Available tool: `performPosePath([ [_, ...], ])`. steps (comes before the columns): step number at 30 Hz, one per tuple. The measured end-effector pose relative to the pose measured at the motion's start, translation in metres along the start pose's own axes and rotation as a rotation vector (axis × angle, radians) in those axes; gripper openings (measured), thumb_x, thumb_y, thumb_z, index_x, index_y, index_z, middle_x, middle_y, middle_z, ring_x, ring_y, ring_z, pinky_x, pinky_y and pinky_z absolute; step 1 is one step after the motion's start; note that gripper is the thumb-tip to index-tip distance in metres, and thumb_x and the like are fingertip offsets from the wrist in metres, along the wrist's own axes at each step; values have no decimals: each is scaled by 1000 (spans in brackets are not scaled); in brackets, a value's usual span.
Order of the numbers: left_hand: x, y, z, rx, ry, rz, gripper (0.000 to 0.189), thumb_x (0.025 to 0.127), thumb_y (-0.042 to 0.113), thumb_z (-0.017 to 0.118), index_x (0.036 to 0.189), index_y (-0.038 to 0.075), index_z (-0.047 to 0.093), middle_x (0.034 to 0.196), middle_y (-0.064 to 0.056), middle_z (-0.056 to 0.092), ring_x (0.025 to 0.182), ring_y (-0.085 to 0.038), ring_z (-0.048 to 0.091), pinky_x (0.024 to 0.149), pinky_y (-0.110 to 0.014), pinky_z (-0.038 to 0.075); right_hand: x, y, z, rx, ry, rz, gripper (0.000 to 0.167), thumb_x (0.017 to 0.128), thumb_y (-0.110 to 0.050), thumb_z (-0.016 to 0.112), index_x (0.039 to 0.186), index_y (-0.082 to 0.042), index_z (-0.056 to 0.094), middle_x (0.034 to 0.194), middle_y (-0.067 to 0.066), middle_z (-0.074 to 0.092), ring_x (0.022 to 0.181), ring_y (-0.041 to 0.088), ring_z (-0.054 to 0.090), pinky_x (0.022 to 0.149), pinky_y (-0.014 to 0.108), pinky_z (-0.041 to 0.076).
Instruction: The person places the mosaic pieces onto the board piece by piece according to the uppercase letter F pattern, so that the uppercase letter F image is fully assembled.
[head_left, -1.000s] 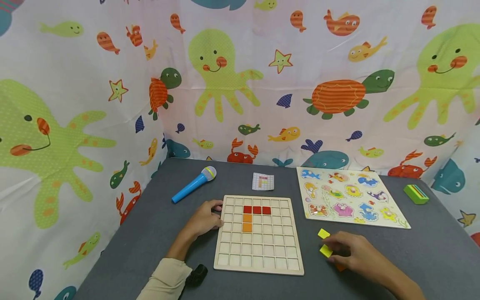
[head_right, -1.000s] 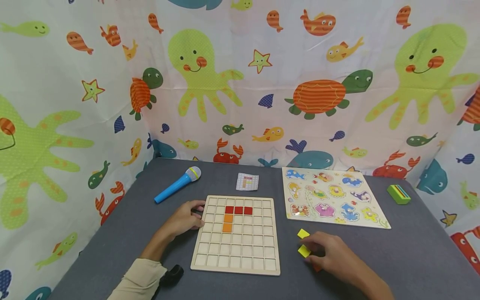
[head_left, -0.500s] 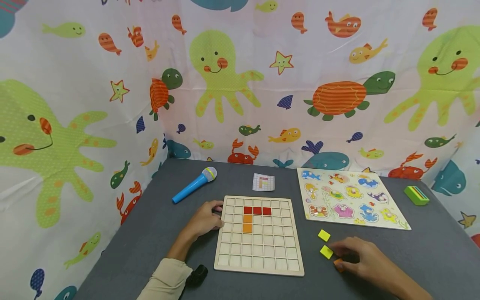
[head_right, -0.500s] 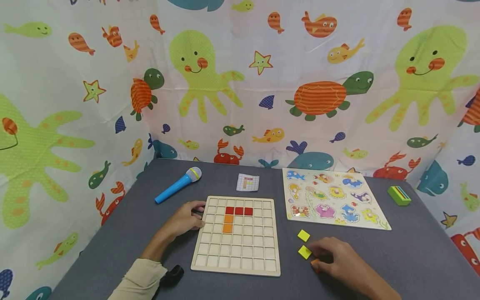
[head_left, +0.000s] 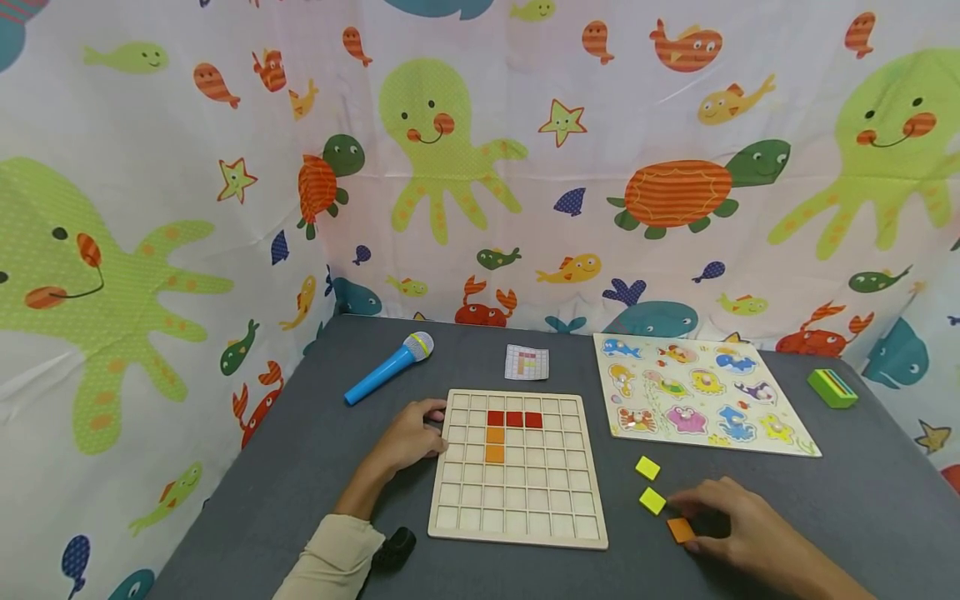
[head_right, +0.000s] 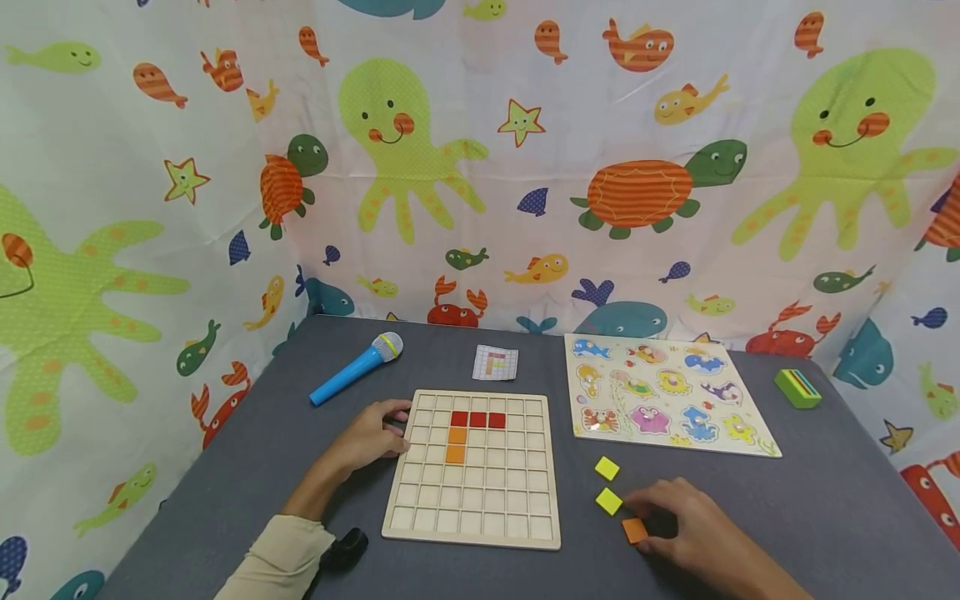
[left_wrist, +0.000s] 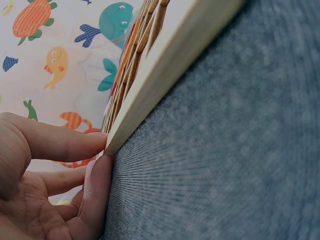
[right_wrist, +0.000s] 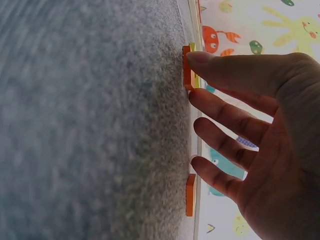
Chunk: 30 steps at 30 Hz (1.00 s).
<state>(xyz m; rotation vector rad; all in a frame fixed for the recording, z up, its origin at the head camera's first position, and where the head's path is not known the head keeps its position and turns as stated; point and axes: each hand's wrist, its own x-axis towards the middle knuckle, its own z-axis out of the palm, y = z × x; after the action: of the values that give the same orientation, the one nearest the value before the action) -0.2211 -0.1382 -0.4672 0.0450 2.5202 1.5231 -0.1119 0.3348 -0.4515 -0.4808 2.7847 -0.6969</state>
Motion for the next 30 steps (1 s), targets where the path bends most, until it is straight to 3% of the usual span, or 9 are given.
performPosePath([
  [11, 0, -1, -1, 0, 5, 11, 68, 80, -5, 72, 146, -1, 59, 125, -16, 58, 93, -21, 65, 75, -35, 60, -5, 5, 0, -15, 11, -49, 44, 85, -35, 89, 125, -24, 74, 112, -12, 64, 95, -1, 50, 78, 24, 50],
  [21, -1, -1, -1, -8, -2, 18, 70, 78, -6, 72, 147, -1, 58, 126, -17, 58, 93, -21, 64, 74, -34, 60, -1, 3, 0, 10, -16, -32, 38, 87, -29, 86, 123, -22, 75, 110, -12, 66, 91, -2, 49, 75, 24, 49],
  [30, -1, -2, -1, -2, 0, 13, 70, 79, -5, 72, 147, -1, 58, 126, -16, 58, 94, -21, 64, 75, -35, 60, 2, -3, 2, -29, 9, -42, 33, 88, -35, 85, 118, -24, 77, 103, -16, 63, 88, -3, 48, 73, 24, 49],
])
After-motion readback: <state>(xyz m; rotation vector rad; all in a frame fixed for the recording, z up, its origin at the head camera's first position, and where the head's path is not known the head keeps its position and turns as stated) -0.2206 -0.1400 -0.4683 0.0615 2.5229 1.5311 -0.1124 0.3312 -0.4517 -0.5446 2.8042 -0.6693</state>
